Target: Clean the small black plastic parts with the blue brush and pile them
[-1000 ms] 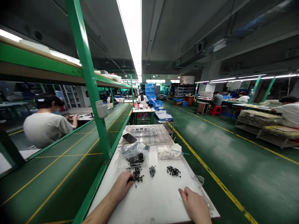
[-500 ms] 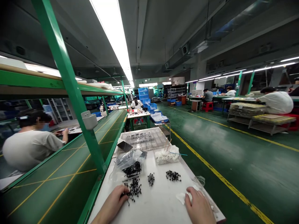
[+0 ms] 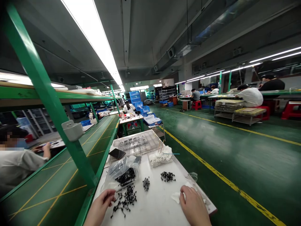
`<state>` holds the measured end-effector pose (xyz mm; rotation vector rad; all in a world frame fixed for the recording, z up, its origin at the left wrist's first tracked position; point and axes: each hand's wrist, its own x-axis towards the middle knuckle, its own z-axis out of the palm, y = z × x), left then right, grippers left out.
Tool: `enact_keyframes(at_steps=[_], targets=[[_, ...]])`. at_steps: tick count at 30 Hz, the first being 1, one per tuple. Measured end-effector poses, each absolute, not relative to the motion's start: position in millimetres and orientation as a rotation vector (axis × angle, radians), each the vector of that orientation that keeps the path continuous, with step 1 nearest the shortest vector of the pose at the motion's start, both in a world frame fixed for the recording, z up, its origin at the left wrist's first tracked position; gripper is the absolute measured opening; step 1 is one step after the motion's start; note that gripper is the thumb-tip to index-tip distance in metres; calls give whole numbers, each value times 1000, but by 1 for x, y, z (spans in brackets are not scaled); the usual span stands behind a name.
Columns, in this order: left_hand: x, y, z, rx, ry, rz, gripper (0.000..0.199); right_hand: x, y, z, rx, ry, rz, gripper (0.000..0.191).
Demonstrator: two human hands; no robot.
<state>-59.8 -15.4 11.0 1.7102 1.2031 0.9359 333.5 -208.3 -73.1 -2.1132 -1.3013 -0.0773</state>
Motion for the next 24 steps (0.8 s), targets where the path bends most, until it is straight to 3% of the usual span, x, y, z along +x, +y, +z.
enact_keyframes(at_steps=[5, 12, 17, 24], targets=[[-44, -35, 14, 1349, 1151, 1075, 76, 335, -209, -77, -2112, -1331, -138, 27], [2, -66, 41, 1066, 935, 1023, 64, 340, -213, -82, -2099, -1431, -317, 34], [36, -75, 63, 1023, 743, 974, 51, 323, -200, -31, -1847, -1450, -656, 37], [68, -40, 46, 1007, 555, 1036, 36, 252, -113, 46, -1186, -1813, -269, 34]])
